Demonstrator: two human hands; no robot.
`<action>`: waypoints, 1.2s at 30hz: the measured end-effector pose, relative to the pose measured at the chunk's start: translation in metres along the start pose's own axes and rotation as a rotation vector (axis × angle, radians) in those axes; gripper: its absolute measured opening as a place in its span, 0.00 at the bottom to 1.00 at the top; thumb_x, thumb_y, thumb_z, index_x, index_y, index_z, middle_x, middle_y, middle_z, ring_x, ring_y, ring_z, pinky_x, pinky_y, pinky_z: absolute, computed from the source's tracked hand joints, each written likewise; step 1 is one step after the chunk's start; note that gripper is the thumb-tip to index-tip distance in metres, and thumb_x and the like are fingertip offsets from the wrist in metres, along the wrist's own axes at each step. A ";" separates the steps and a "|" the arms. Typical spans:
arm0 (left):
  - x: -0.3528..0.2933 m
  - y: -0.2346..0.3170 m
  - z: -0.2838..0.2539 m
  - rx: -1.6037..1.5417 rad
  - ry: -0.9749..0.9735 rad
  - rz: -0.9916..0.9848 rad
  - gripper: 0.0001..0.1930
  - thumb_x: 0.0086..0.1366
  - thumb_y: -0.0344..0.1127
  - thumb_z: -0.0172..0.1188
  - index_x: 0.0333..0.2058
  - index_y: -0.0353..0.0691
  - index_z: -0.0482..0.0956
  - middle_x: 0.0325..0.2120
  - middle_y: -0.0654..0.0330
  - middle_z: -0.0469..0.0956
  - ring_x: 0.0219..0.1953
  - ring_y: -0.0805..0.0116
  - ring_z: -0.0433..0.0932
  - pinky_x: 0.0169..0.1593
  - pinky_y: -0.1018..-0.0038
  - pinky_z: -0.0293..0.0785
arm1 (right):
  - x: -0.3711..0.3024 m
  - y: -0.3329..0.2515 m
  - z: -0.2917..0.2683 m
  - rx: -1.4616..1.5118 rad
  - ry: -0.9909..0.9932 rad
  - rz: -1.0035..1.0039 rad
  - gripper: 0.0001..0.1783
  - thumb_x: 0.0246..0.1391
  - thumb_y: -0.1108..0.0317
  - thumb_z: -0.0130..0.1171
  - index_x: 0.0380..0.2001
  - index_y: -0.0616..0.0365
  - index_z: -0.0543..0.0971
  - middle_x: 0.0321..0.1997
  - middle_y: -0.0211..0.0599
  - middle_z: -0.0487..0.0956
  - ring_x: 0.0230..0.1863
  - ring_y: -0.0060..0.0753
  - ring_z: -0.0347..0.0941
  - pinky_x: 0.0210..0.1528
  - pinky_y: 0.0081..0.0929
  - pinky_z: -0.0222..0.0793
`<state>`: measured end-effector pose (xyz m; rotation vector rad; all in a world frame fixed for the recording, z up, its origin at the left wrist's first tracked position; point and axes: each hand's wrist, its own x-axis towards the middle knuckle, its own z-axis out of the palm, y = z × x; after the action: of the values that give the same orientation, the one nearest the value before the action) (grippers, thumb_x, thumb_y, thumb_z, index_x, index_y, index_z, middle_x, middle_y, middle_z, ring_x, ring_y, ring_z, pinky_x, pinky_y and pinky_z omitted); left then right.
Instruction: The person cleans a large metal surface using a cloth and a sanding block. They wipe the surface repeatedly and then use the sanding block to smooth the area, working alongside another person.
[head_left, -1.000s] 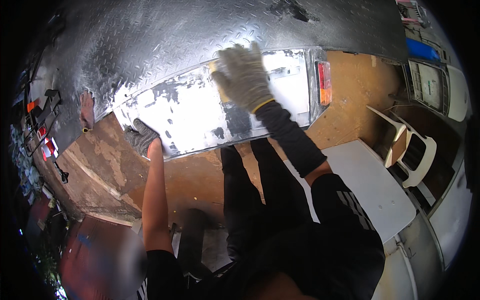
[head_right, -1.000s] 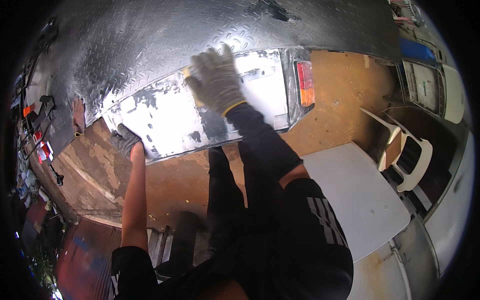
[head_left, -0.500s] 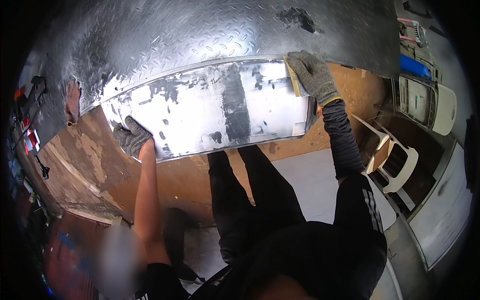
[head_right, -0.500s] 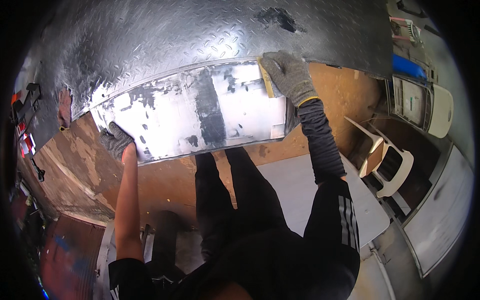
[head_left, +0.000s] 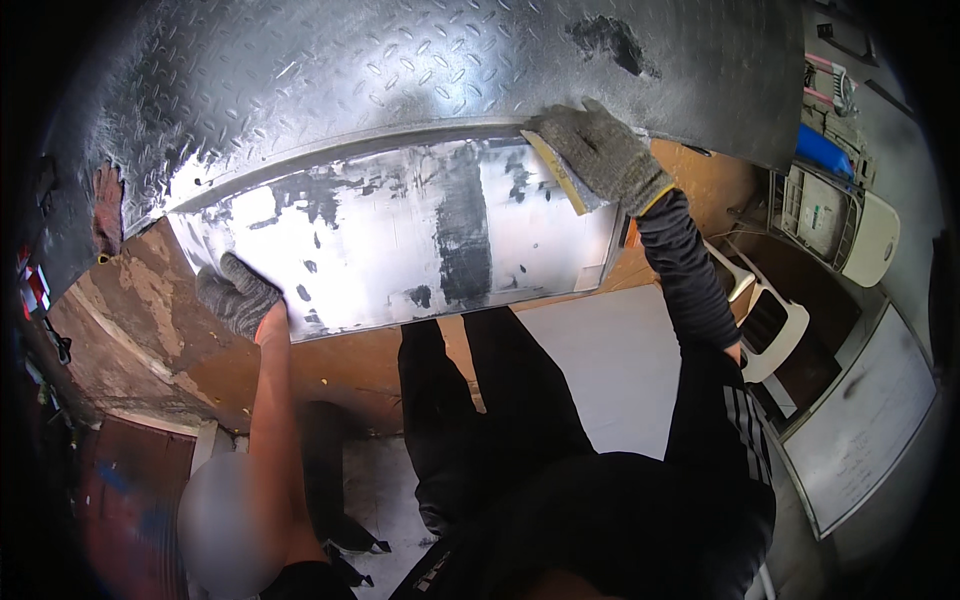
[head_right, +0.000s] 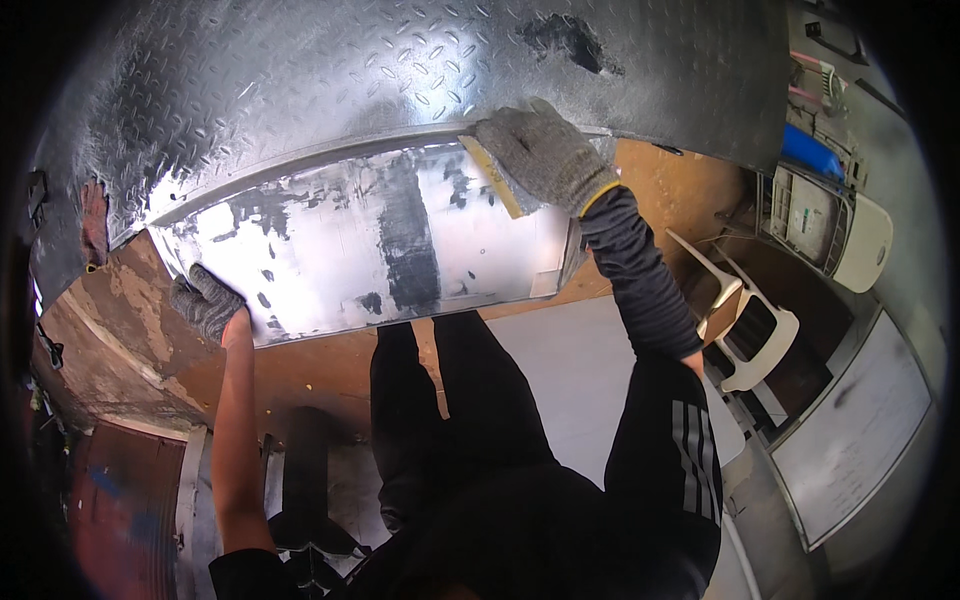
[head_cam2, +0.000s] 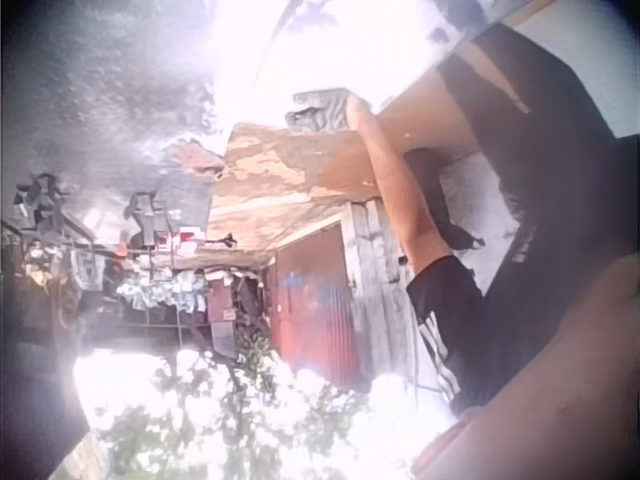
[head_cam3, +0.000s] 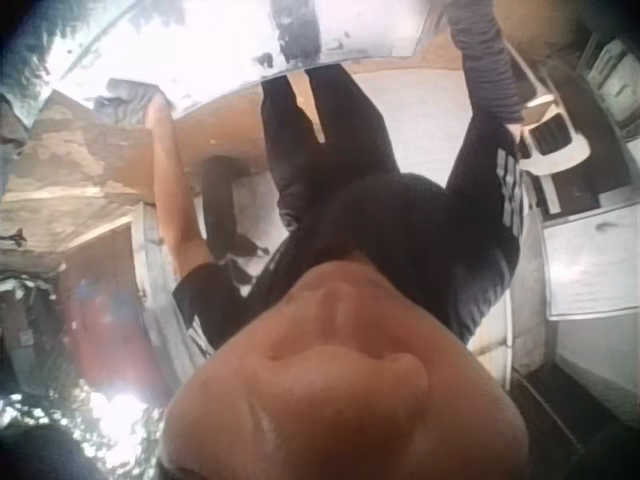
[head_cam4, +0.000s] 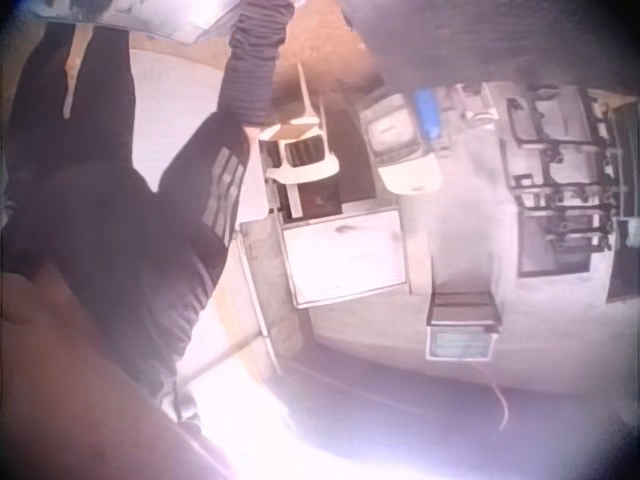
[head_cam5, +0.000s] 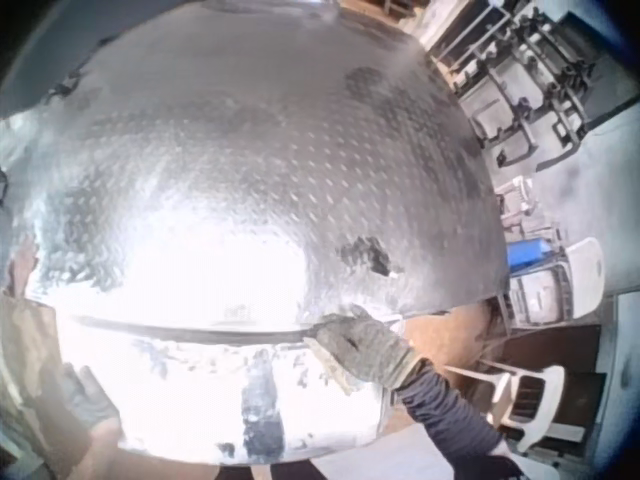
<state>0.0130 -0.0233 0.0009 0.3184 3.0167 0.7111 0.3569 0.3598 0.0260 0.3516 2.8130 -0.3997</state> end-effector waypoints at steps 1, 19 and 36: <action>0.005 0.000 -0.001 -0.004 0.001 0.001 0.37 0.74 0.56 0.55 0.62 0.22 0.65 0.59 0.33 0.70 0.62 0.41 0.71 0.65 0.55 0.68 | -0.001 0.002 -0.004 -0.047 -0.048 0.006 0.25 0.71 0.57 0.47 0.68 0.46 0.70 0.65 0.43 0.77 0.66 0.45 0.73 0.77 0.50 0.54; 0.005 -0.006 0.002 0.126 0.042 0.088 0.34 0.76 0.55 0.54 0.59 0.22 0.68 0.55 0.35 0.74 0.57 0.40 0.74 0.62 0.55 0.68 | 0.020 -0.033 -0.020 0.034 -0.124 0.152 0.26 0.72 0.56 0.47 0.70 0.43 0.69 0.68 0.38 0.76 0.73 0.44 0.66 0.79 0.63 0.38; 0.006 -0.002 0.008 0.015 0.017 0.040 0.32 0.75 0.54 0.55 0.58 0.25 0.69 0.54 0.36 0.74 0.56 0.43 0.74 0.61 0.56 0.69 | 0.004 0.002 0.006 0.054 -0.002 -0.080 0.23 0.73 0.54 0.43 0.65 0.45 0.73 0.55 0.42 0.83 0.60 0.46 0.79 0.77 0.66 0.47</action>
<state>0.0071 -0.0208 -0.0070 0.3760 3.0414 0.6985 0.3547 0.3607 0.0188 0.2503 2.8257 -0.4943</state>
